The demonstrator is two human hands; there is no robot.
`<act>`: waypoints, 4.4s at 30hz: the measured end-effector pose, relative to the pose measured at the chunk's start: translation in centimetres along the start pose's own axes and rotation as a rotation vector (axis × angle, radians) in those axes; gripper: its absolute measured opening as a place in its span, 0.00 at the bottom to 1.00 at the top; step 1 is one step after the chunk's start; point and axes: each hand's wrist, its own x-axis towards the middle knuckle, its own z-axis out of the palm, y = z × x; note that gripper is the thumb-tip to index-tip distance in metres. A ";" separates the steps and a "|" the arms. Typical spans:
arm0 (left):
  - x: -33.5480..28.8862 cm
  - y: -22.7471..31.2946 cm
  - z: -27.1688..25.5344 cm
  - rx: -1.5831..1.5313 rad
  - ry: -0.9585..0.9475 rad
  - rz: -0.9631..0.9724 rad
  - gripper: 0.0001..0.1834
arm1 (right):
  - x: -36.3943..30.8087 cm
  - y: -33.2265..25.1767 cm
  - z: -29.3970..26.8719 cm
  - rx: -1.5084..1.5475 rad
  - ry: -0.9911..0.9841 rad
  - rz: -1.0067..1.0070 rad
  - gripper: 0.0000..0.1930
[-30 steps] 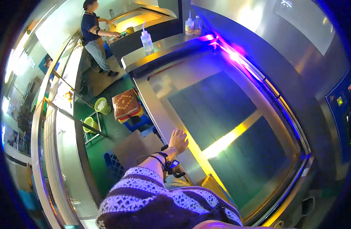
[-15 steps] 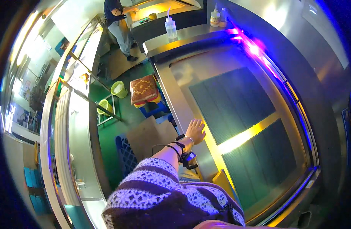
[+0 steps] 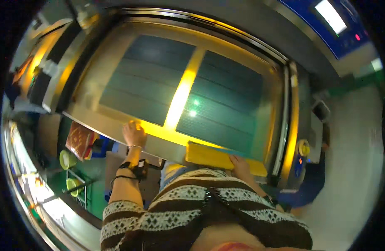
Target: Operating a UV exposure machine to process blue sheets of material.
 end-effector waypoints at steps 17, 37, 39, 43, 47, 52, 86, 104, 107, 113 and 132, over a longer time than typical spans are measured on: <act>0.9 -0.1 1.0 0.023 -0.053 0.077 0.20 | 0.3 -0.2 0.9 -0.187 0.176 -0.046 0.23; 4.8 -2.5 1.2 -0.018 -0.188 0.147 0.23 | 41.6 18.8 -15.6 -0.143 0.251 0.205 0.21; 6.0 -4.9 1.5 0.012 -0.190 0.147 0.24 | 36.7 16.3 -13.7 -0.187 0.222 0.221 0.16; 7.3 -7.8 2.4 0.118 -0.150 0.054 0.25 | 20.6 6.1 -7.6 0.058 -0.101 0.089 0.25; 7.4 -7.8 2.6 0.097 -0.119 0.057 0.25 | 10.8 -2.2 -2.4 -0.096 -0.178 -0.207 0.29; 8.3 -7.3 1.8 0.055 -0.106 0.069 0.25 | 24.7 2.2 -4.7 -0.090 -0.025 -0.022 0.24; 41.4 -21.1 12.7 0.003 -0.220 0.366 0.32 | 67.4 -14.4 -10.5 -0.253 0.145 0.384 0.24; 47.6 -24.2 14.3 -0.197 -0.238 0.580 0.30 | 36.8 -39.8 2.3 -0.106 -0.122 -0.122 0.24; 47.6 -24.3 14.3 -0.230 -0.238 0.545 0.31 | 46.9 -36.3 0.0 -0.206 -0.154 -0.012 0.25; 47.9 -24.4 14.3 -0.178 -0.213 0.563 0.32 | 72.4 -27.4 -7.3 -0.184 0.104 0.191 0.23; 35.8 -20.4 1.0 -0.424 -0.767 0.907 0.39 | 45.4 -40.0 -3.0 -0.095 -0.515 -0.321 0.26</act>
